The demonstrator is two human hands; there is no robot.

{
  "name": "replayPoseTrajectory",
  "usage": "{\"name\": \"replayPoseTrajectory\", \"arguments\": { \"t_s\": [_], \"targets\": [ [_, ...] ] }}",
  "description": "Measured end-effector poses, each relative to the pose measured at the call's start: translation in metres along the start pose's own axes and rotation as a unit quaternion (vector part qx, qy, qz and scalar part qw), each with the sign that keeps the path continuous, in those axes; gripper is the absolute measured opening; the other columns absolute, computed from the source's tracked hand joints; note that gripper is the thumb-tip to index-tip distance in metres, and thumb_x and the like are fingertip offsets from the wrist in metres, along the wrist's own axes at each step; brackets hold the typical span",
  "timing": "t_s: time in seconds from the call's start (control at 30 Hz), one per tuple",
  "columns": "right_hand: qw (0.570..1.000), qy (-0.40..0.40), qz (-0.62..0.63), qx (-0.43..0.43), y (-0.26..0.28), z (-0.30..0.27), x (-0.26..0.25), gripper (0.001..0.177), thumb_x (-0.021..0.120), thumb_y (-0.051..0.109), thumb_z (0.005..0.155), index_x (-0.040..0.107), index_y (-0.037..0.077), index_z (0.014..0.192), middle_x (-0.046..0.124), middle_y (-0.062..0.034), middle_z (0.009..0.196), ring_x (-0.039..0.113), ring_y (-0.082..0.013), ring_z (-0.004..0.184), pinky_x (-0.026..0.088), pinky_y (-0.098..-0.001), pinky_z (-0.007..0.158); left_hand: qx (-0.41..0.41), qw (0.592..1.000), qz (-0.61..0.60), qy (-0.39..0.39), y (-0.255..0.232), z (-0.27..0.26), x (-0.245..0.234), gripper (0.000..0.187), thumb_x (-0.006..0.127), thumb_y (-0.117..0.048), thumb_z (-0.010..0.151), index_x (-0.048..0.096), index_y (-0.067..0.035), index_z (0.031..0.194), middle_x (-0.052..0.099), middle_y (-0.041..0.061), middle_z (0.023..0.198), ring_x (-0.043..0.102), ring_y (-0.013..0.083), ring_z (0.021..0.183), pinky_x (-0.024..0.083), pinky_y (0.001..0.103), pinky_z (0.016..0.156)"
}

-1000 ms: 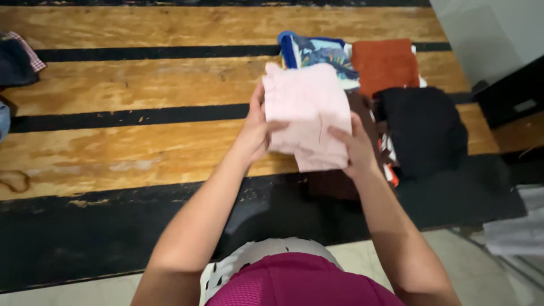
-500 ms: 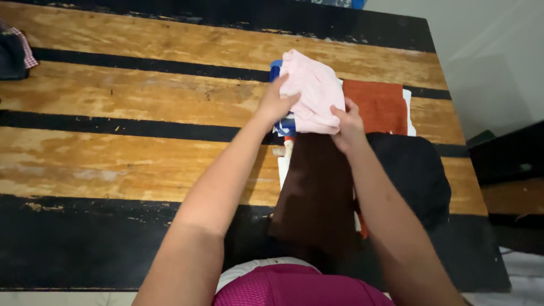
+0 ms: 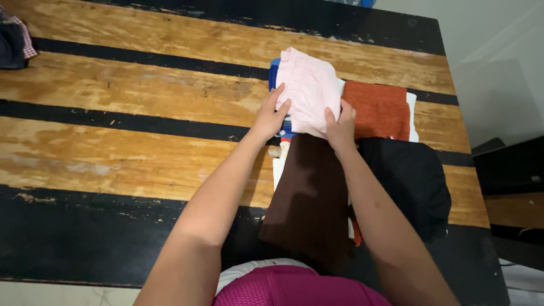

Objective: The person folds several items of clothing including a pink top, an orange top, a blue top, and a camouflage-patterned shirt, placing each folded item onto a stack on a wooden table.

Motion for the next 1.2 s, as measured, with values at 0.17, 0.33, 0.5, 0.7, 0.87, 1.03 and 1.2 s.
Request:
{"name": "replayPoseTrajectory", "arguments": {
  "t_s": [0.17,0.33,0.5,0.7,0.87,1.03,1.2],
  "targets": [
    [0.998,-0.023,0.034,0.055,0.008,-0.015,-0.008,0.052,0.064,0.032,0.103,0.053,0.000,0.142,0.050,-0.0247,0.138,0.052,-0.0373,0.128,0.041,-0.0442,0.111,-0.019,0.999,-0.047,-0.007,-0.020,-0.020,-0.012,0.066,0.065,-0.031,0.099,0.041,-0.008,0.156,0.051,0.026,0.152,0.049,0.0366,0.144,0.039,0.039,0.118],
    [0.970,-0.086,-0.162,-0.162,0.125,-0.066,-0.019,0.056,0.071,0.026,0.098,0.054,-0.008,0.139,0.036,-0.0340,0.154,0.027,-0.0566,0.146,0.027,-0.0608,0.115,-0.029,0.999,0.016,-0.033,-0.034,-0.053,-0.032,0.078,0.071,-0.031,0.096,0.034,-0.002,0.158,0.050,0.028,0.151,0.047,0.0417,0.141,0.037,0.043,0.118],
    [0.962,-0.042,-0.143,-0.228,0.197,-0.105,0.009,0.044,0.070,0.024,0.101,0.059,-0.003,0.133,0.037,-0.0313,0.158,0.026,-0.0553,0.152,0.028,-0.0621,0.121,-0.085,0.994,0.059,-0.033,-0.024,-0.081,-0.075,0.080,0.074,-0.033,0.091,0.036,-0.004,0.155,0.049,0.028,0.147,0.047,0.0421,0.137,0.039,0.044,0.113],
    [0.970,0.018,-0.109,-0.215,0.228,-0.137,0.078,0.039,0.068,0.022,0.102,0.059,-0.001,0.133,0.042,-0.0277,0.157,0.031,-0.0525,0.152,0.031,-0.0600,0.122,-0.098,0.991,0.055,-0.076,0.000,-0.105,-0.157,0.074,0.074,-0.031,0.090,0.041,-0.007,0.152,0.051,0.027,0.142,0.053,0.0401,0.132,0.044,0.041,0.110],
    [0.979,0.058,-0.103,-0.163,0.260,-0.164,0.149,0.041,0.067,0.020,0.100,0.057,-0.001,0.133,0.040,-0.0289,0.156,0.032,-0.0504,0.149,0.028,-0.0593,0.117,-0.079,0.989,0.066,-0.107,0.031,-0.122,-0.252,0.074,0.077,-0.027,0.089,0.043,-0.004,0.150,0.047,0.029,0.143,0.050,0.0412,0.132,0.042,0.042,0.112],
    [0.969,0.075,-0.121,-0.200,0.298,-0.200,0.245,0.040,0.071,0.023,0.098,0.059,0.005,0.131,0.042,-0.0240,0.155,0.033,-0.0481,0.149,0.030,-0.0569,0.119,-0.110,0.977,0.131,-0.127,0.071,-0.142,-0.373,0.068,0.079,-0.029,0.085,0.051,0.001,0.140,0.048,0.028,0.142,0.048,0.0418,0.133,0.041,0.043,0.112],
    [0.958,0.163,-0.122,-0.203,0.330,-0.246,0.346,0.039,0.072,0.022,0.096,0.058,0.005,0.128,0.046,-0.0222,0.150,0.039,-0.0454,0.146,0.036,-0.0537,0.118,-0.128,0.949,0.214,-0.193,0.105,-0.177,-0.512,0.053,0.078,-0.026,0.084,0.063,0.002,0.127,0.056,0.028,0.137,0.050,0.0420,0.134,0.041,0.043,0.112]
  ]
}}
Point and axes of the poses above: each hand's wrist, its own z-axis towards the middle knuckle, its own x-axis out of the palm, y = z × x, the point moved 8 cm from there along z, towards the middle knuckle
